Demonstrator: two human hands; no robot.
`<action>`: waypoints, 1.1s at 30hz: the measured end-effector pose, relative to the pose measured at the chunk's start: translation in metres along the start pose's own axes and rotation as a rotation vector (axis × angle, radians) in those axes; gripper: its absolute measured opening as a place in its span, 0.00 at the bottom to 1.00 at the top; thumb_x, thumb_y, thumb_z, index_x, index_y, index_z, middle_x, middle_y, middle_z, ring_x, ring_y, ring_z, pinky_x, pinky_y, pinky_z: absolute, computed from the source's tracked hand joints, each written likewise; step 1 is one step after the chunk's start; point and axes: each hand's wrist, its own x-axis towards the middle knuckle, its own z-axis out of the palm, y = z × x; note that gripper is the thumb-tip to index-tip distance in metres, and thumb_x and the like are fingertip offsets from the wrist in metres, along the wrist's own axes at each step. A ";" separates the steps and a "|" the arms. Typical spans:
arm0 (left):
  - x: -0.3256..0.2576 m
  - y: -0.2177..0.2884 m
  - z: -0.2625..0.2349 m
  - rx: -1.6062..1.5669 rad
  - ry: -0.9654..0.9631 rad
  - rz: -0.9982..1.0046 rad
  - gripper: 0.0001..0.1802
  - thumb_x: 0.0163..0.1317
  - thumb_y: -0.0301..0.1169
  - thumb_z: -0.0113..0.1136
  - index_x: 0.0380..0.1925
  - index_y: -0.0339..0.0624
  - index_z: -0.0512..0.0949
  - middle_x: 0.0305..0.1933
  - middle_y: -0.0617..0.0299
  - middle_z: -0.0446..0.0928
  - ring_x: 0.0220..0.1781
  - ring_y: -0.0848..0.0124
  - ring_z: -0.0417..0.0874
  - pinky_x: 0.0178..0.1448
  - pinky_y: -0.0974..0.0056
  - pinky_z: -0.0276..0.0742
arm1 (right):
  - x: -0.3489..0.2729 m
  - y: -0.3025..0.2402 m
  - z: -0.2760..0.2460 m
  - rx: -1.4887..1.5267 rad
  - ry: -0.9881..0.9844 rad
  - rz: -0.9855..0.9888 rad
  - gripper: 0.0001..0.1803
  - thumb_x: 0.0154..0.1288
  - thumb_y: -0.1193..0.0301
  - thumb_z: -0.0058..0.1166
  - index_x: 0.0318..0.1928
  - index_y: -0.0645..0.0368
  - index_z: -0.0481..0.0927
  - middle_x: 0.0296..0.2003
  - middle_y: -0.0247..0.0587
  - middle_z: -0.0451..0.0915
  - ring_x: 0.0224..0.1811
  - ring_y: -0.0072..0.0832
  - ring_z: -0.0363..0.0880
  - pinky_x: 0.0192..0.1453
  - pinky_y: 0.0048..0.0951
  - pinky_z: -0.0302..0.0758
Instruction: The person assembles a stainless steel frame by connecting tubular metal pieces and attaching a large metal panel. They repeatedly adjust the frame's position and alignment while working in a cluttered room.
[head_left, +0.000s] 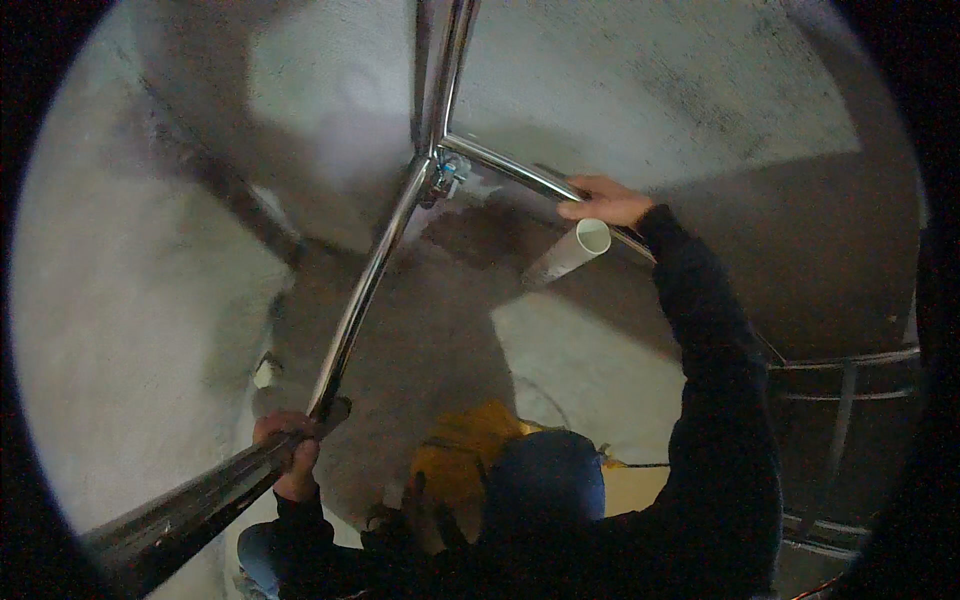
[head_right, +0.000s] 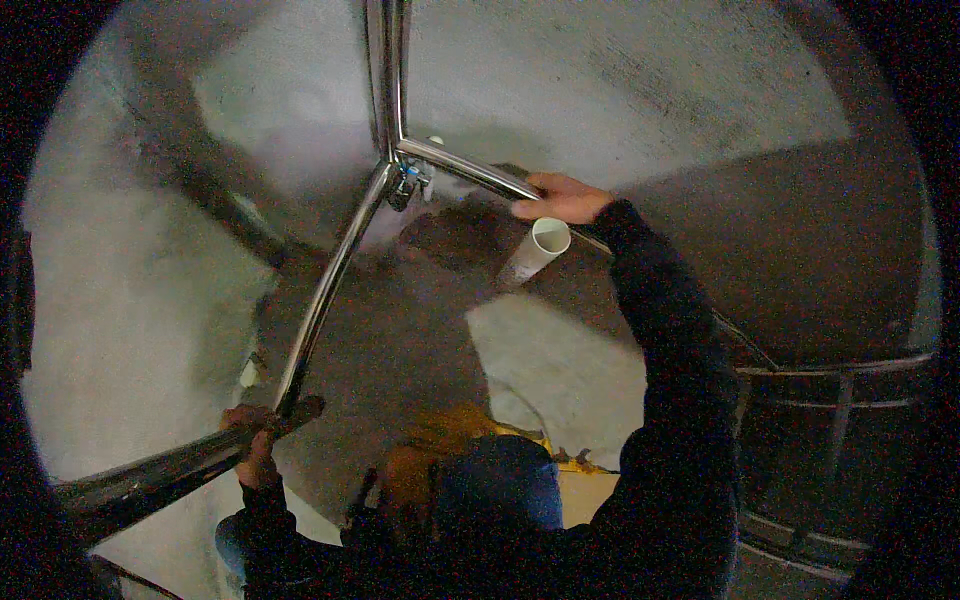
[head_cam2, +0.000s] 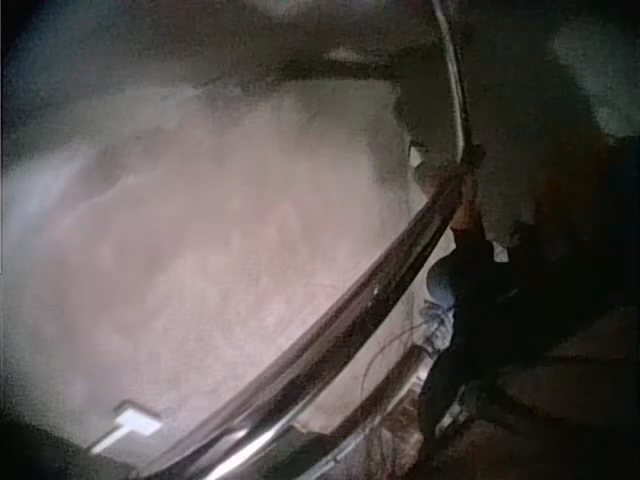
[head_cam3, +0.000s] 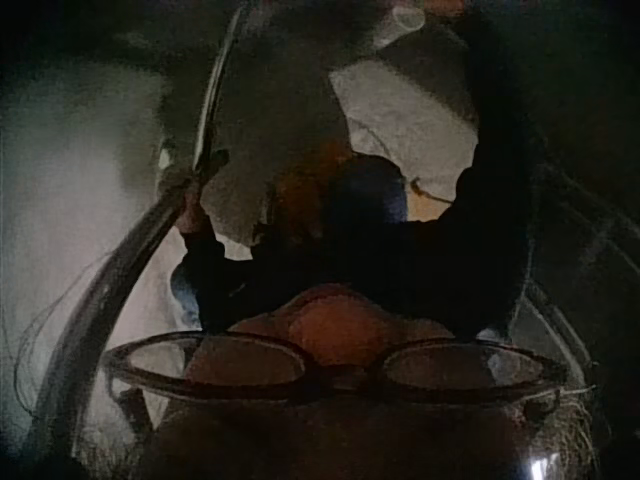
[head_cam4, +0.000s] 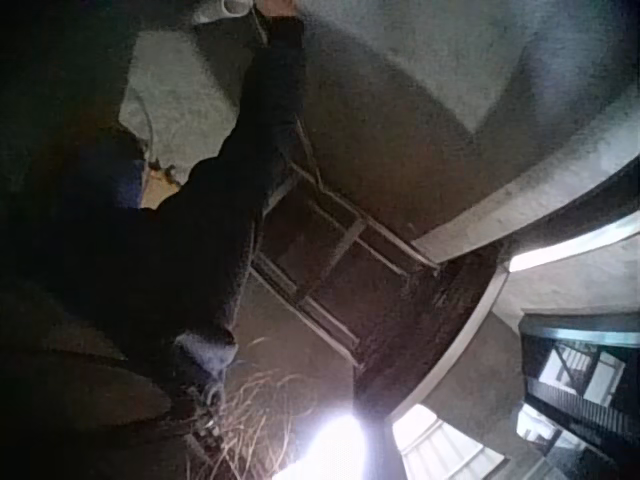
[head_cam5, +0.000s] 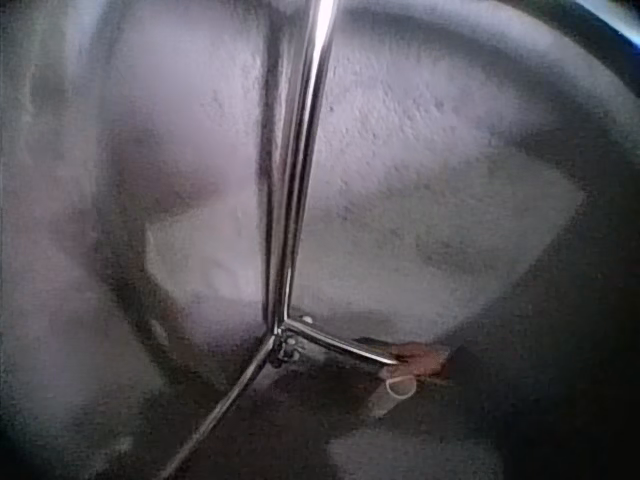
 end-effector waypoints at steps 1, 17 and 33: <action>-0.001 -0.001 0.000 -0.042 0.002 0.009 0.17 0.44 0.35 0.64 0.31 0.40 0.69 0.29 0.60 0.71 0.30 0.71 0.71 0.37 0.68 0.67 | -0.011 0.010 -0.002 -0.022 0.013 0.006 0.22 0.53 0.52 0.56 0.33 0.59 0.71 0.26 0.32 0.69 0.27 0.19 0.67 0.31 0.23 0.67; 0.001 -0.002 0.004 -0.057 0.115 0.092 0.15 0.44 0.34 0.61 0.29 0.40 0.69 0.25 0.60 0.69 0.27 0.71 0.70 0.32 0.67 0.67 | -0.014 0.046 -0.020 -0.057 -0.085 0.244 0.22 0.48 0.56 0.59 0.35 0.62 0.74 0.26 0.29 0.71 0.31 0.19 0.66 0.35 0.25 0.64; 0.004 -0.002 -0.003 -0.113 0.045 -0.049 0.14 0.43 0.30 0.62 0.29 0.42 0.68 0.28 0.61 0.69 0.26 0.74 0.69 0.31 0.70 0.65 | -0.024 0.020 -0.016 0.280 -0.104 0.189 0.19 0.48 0.61 0.61 0.31 0.64 0.73 0.21 0.36 0.73 0.21 0.21 0.72 0.26 0.23 0.68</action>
